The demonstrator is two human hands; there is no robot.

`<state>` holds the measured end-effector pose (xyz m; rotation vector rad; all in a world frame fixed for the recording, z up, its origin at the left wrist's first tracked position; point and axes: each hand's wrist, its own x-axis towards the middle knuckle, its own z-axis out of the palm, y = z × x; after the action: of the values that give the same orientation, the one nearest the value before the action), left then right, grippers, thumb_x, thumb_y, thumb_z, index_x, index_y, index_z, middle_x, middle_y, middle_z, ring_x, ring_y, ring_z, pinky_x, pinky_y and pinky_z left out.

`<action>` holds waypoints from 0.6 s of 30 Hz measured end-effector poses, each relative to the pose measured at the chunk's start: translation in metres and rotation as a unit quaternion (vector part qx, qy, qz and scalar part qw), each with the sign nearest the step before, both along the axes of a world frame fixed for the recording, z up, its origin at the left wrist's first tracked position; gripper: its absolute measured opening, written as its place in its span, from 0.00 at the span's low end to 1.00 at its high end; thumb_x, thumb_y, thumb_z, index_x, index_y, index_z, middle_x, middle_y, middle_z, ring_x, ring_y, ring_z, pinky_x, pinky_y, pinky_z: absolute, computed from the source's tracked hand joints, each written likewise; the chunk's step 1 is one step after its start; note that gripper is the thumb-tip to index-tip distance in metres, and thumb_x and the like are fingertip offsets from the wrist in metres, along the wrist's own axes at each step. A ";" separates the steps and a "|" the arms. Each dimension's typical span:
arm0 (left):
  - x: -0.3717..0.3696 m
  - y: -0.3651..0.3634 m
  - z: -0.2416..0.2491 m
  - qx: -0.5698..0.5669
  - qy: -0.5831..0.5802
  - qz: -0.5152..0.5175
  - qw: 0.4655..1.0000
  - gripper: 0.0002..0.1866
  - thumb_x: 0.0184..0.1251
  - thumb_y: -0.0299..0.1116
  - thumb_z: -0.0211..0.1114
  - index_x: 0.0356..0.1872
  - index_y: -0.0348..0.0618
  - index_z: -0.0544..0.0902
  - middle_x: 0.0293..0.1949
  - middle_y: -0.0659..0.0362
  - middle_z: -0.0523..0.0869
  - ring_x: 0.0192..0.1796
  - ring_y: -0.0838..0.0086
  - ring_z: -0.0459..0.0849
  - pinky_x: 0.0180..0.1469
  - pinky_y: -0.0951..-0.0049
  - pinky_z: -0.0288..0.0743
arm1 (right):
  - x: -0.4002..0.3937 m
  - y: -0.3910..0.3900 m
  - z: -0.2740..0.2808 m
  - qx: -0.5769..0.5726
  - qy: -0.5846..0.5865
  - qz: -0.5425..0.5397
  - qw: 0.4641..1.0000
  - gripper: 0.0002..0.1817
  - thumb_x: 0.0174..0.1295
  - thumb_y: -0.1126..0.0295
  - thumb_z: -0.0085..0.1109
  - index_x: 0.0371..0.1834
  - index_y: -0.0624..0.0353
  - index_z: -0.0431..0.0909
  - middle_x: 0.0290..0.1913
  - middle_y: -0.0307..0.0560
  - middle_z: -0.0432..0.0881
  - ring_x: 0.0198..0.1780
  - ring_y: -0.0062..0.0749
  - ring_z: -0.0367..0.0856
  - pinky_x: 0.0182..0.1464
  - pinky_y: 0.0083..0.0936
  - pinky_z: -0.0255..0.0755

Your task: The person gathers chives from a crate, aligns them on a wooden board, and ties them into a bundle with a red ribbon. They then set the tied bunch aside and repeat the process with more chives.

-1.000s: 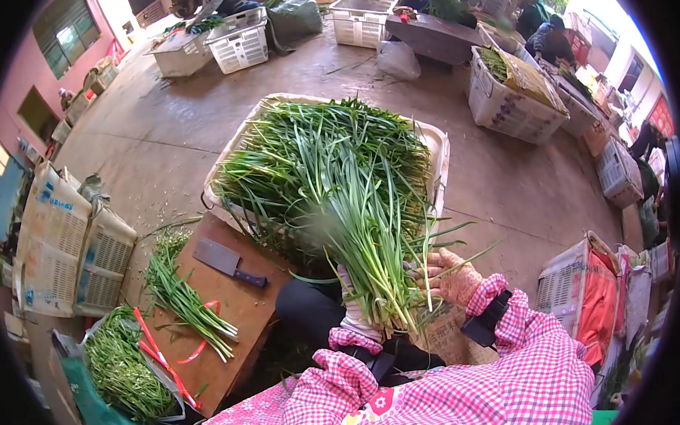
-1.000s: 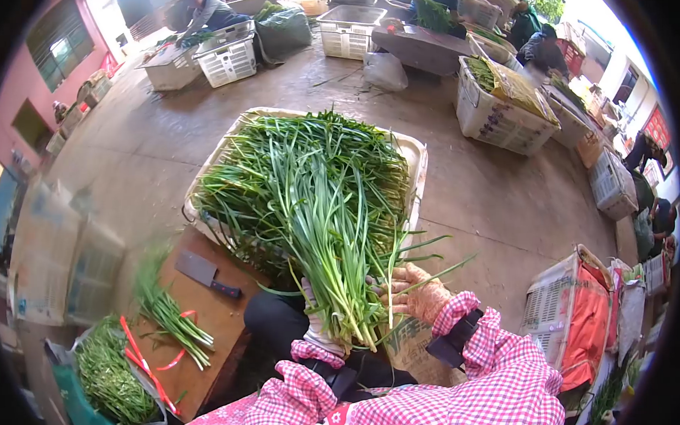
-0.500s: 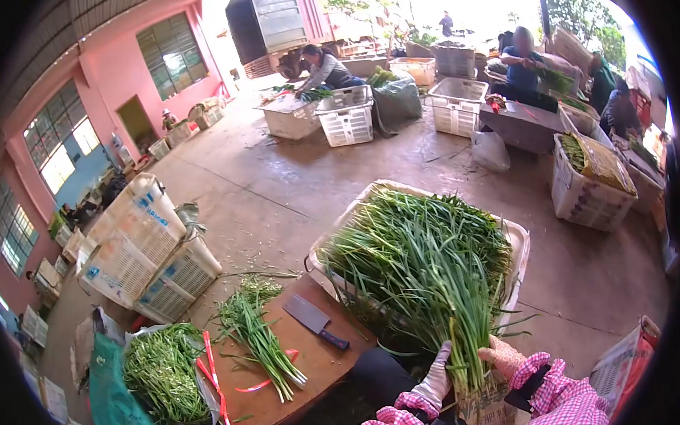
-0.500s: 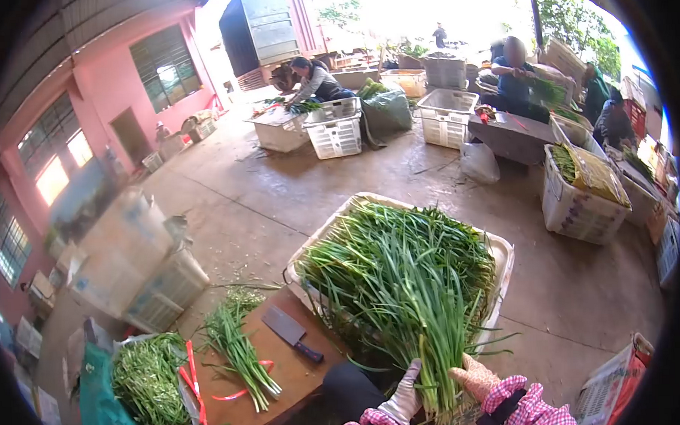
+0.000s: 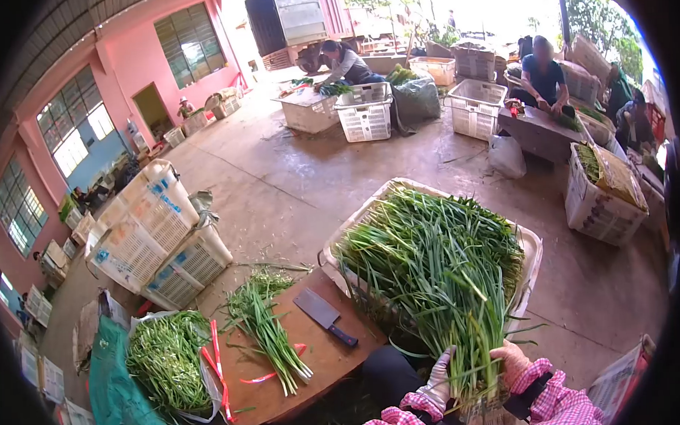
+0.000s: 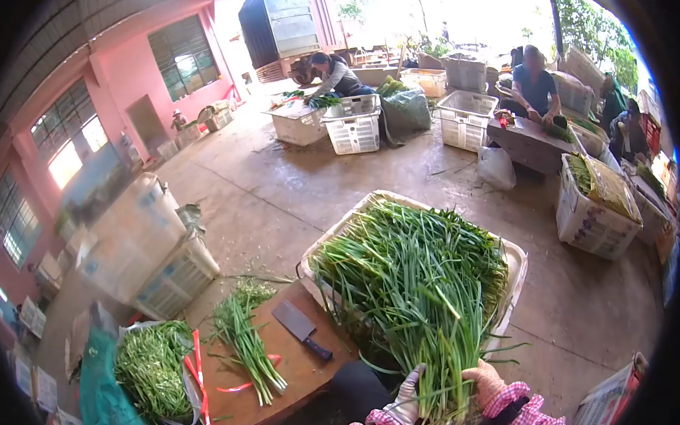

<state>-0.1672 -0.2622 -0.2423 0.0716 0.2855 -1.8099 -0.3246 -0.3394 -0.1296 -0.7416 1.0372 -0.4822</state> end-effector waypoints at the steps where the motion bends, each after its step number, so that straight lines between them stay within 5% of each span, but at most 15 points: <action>1: 0.007 0.001 0.013 -0.002 -0.002 -0.012 1.000 0.22 0.69 0.47 0.59 0.53 0.40 0.80 0.47 0.51 0.86 0.46 0.57 0.86 0.53 0.51 0.80 | 0.007 0.005 0.028 0.086 -0.063 -0.035 0.994 0.25 0.50 0.78 0.58 0.55 0.61 0.74 0.43 0.48 0.83 0.44 0.38 0.83 0.47 0.41 0.80; 4: 0.007 0.006 0.014 0.016 -0.046 -0.045 0.998 0.23 0.68 0.49 0.57 0.53 0.40 0.80 0.48 0.50 0.86 0.47 0.57 0.86 0.54 0.51 0.79 | 0.001 0.002 0.014 0.062 -0.138 0.042 0.988 0.23 0.55 0.71 0.60 0.56 0.61 0.74 0.48 0.47 0.83 0.47 0.36 0.82 0.48 0.41 0.79; 6: 0.003 0.009 0.049 0.151 -0.085 -0.078 0.982 0.21 0.67 0.46 0.59 0.52 0.40 0.81 0.47 0.51 0.86 0.49 0.58 0.85 0.55 0.51 0.78 | -0.005 0.000 0.008 0.041 -0.038 0.051 0.997 0.22 0.62 0.64 0.58 0.58 0.62 0.73 0.52 0.46 0.81 0.49 0.35 0.82 0.51 0.37 0.78; 8: -0.002 0.008 0.024 0.096 -0.088 -0.028 0.991 0.21 0.63 0.40 0.64 0.54 0.42 0.79 0.52 0.51 0.84 0.53 0.56 0.82 0.60 0.50 0.74 | -0.033 -0.019 -0.055 -0.246 0.143 0.256 0.924 0.25 0.67 0.57 0.55 0.61 0.62 0.71 0.54 0.47 0.80 0.52 0.32 0.79 0.55 0.34 0.74; 9: -0.005 0.009 0.020 0.078 -0.097 -0.002 0.992 0.20 0.64 0.40 0.64 0.55 0.43 0.79 0.53 0.52 0.83 0.54 0.58 0.82 0.61 0.50 0.73 | -0.037 -0.015 -0.052 -0.238 0.152 0.249 0.926 0.25 0.67 0.57 0.55 0.61 0.62 0.71 0.54 0.47 0.80 0.52 0.32 0.79 0.55 0.34 0.74; 11: -0.001 0.007 0.037 0.057 -0.071 0.015 0.996 0.20 0.67 0.40 0.63 0.57 0.44 0.77 0.54 0.55 0.83 0.56 0.60 0.81 0.63 0.52 0.71 | -0.023 -0.015 -0.044 0.063 -0.039 0.056 0.996 0.31 0.66 0.51 0.57 0.63 0.63 0.69 0.57 0.47 0.78 0.56 0.32 0.75 0.60 0.34 0.69; 14: -0.001 0.007 0.045 0.048 -0.056 0.007 0.997 0.22 0.68 0.44 0.62 0.59 0.44 0.76 0.54 0.56 0.83 0.56 0.61 0.80 0.63 0.53 0.71 | -0.002 -0.015 -0.003 -0.036 0.055 0.084 0.994 0.36 0.63 0.46 0.59 0.66 0.62 0.66 0.58 0.47 0.77 0.58 0.33 0.73 0.62 0.34 0.65; 16: -0.008 0.007 0.025 0.066 -0.093 0.016 0.993 0.25 0.68 0.48 0.63 0.60 0.44 0.75 0.54 0.56 0.82 0.56 0.62 0.80 0.63 0.55 0.71 | 0.002 -0.026 -0.033 -0.074 0.042 0.055 0.995 0.38 0.60 0.50 0.64 0.67 0.62 0.64 0.58 0.46 0.76 0.57 0.33 0.73 0.62 0.35 0.66; 18: -0.015 0.007 0.025 0.132 -0.174 0.039 0.975 0.25 0.68 0.48 0.62 0.60 0.44 0.75 0.54 0.57 0.82 0.55 0.64 0.81 0.62 0.57 0.73 | 0.006 -0.034 -0.047 -0.207 0.080 0.139 0.965 0.37 0.58 0.59 0.68 0.67 0.60 0.63 0.57 0.46 0.77 0.58 0.31 0.73 0.61 0.34 0.68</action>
<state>-0.1818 -0.2556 -0.2173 0.5523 0.2716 -1.6375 -0.3186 -0.3734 -0.1765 -1.2973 0.9710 -0.4026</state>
